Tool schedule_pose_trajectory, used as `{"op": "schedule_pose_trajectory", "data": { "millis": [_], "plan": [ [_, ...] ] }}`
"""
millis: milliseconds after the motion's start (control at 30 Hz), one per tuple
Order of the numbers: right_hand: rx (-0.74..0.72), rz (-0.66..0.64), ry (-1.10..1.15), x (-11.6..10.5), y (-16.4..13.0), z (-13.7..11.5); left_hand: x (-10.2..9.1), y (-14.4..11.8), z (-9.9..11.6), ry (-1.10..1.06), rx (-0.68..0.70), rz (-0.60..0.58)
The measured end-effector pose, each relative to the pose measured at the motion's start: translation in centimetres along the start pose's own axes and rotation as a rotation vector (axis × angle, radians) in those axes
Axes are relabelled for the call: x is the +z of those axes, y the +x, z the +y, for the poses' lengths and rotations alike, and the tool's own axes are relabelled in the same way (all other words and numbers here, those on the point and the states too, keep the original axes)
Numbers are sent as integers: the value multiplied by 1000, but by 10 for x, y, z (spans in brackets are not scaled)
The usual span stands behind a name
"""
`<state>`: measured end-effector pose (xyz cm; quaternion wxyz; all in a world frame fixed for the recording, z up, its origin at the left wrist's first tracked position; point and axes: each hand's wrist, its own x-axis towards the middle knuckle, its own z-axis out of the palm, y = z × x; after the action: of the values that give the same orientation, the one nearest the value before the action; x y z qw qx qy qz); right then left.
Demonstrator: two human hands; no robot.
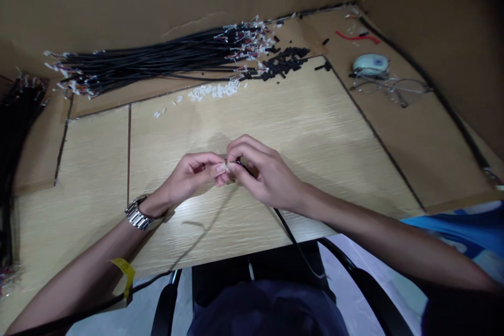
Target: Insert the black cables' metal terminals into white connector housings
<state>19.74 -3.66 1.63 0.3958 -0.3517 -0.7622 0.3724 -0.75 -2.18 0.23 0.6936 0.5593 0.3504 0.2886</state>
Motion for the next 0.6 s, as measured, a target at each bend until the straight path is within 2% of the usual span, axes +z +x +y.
{"op": "schedule_pose_trajectory", "data": {
  "millis": [267, 467, 600],
  "plan": [
    [-14, -10, 78, -1, 1, 7, -2, -1, -2, -6, -3, 15],
    [53, 44, 175, 0, 2, 2, 0, 1, -5, -181, 5, 128],
    [88, 7, 262, -2, 4, 2, 0, 3, -4, -241, -3, 129]
  ]
}}
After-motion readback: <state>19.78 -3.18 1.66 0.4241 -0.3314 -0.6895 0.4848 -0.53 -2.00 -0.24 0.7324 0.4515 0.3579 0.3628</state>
